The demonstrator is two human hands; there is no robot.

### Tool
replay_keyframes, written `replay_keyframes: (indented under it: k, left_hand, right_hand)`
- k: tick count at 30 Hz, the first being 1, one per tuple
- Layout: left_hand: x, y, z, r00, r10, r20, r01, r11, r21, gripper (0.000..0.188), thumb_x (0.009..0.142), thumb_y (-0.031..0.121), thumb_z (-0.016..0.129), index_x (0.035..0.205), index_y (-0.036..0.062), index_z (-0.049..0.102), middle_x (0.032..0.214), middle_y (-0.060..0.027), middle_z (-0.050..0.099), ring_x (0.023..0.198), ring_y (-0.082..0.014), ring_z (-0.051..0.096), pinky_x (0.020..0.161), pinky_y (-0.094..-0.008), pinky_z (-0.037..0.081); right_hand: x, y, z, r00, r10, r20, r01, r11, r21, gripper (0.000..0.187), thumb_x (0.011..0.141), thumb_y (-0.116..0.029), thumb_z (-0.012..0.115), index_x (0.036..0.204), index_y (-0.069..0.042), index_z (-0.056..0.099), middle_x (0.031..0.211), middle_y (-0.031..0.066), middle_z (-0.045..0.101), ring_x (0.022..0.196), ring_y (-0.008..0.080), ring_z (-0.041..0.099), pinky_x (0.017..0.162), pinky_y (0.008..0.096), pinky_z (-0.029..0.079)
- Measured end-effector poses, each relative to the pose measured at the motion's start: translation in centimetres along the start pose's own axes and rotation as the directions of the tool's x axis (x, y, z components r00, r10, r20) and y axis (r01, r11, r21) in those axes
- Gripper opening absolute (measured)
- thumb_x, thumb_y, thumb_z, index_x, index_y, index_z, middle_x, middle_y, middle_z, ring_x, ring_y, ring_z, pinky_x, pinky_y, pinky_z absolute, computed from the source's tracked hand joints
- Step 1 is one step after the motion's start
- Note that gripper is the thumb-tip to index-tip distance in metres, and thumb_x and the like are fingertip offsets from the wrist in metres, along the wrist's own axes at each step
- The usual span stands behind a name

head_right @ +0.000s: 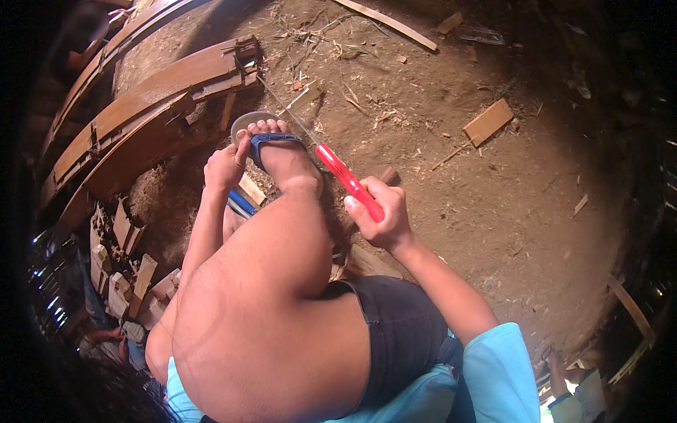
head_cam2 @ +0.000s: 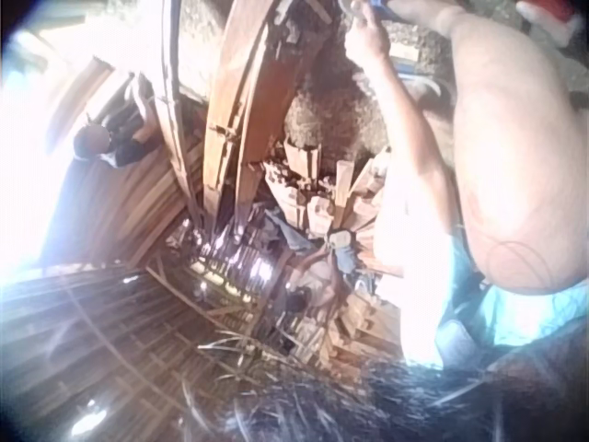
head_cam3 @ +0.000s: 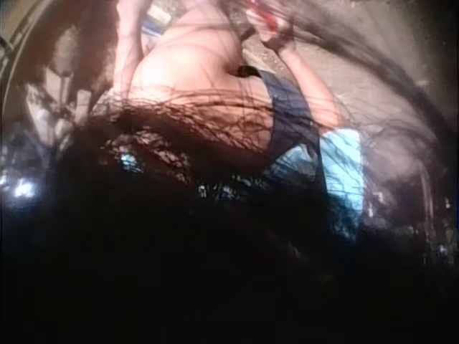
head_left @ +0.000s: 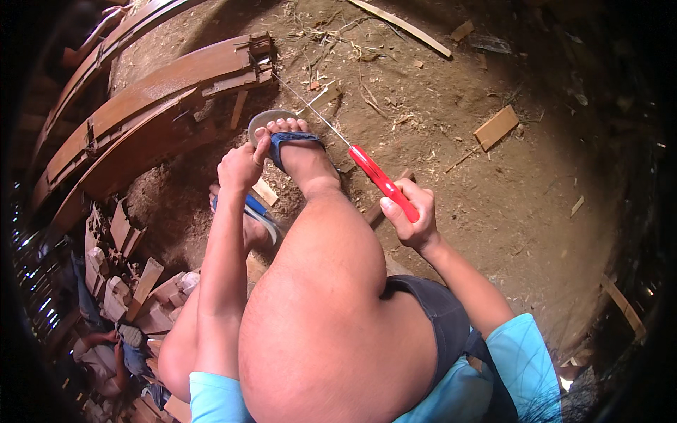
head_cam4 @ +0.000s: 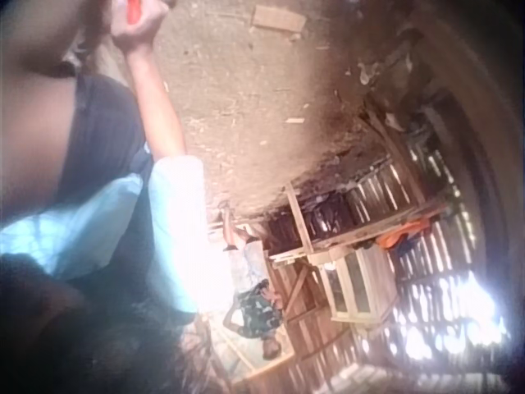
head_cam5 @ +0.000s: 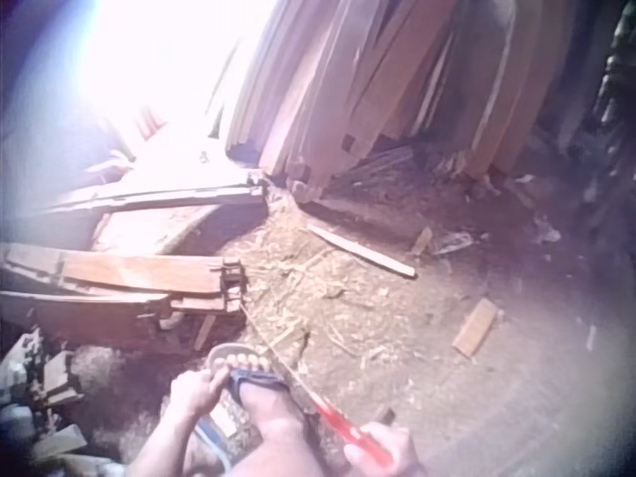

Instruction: The person sits on the floor and uses a hand saw to cut a small wooden stick, then uses a chisel to carve and shape the stick. The person repeatedly inspects the carved piece and continues refining its shape.

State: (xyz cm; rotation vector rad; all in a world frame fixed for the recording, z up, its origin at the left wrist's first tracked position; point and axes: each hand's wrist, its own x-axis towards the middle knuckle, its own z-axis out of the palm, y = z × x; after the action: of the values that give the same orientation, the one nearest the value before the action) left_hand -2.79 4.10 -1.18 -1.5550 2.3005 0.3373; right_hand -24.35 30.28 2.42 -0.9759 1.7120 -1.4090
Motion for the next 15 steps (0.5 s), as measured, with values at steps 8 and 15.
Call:
replay_keyframes:
  k: [8,15]
  left_hand:
    - [-0.7,0.7,-1.1,1.0,0.024,0.009,-0.024,1.0,0.004,0.075,0.086,0.073,0.028,0.085,0.0104,0.069,0.081,-0.0218,0.066,0.084,-0.0385,0.065,0.073,-0.0483,0.05]
    - [-0.7,0.3,-0.6,1.0,-0.001,-0.011,0.002,0.995,0.096,0.07,0.087,0.069,0.028,0.089,0.0134,0.07,0.083,-0.0198,0.067,0.084,-0.0374,0.065,0.075,-0.0469,0.051]
  right_hand:
    - [-0.3,0.3,0.0,1.0,0.012,-0.011,-0.011,1.0,0.017,0.016,0.081,-0.016,0.062,0.076,-0.001,0.058,0.053,0.0057,0.051,0.047,0.0117,0.051,0.047,0.028,0.041]
    - [-2.1,-0.4,-1.5,0.999,0.051,0.001,-0.051,0.998,0.04,0.017,0.081,-0.016,0.062,0.075,-0.001,0.058,0.054,0.0053,0.052,0.048,0.0119,0.052,0.048,0.0277,0.042]
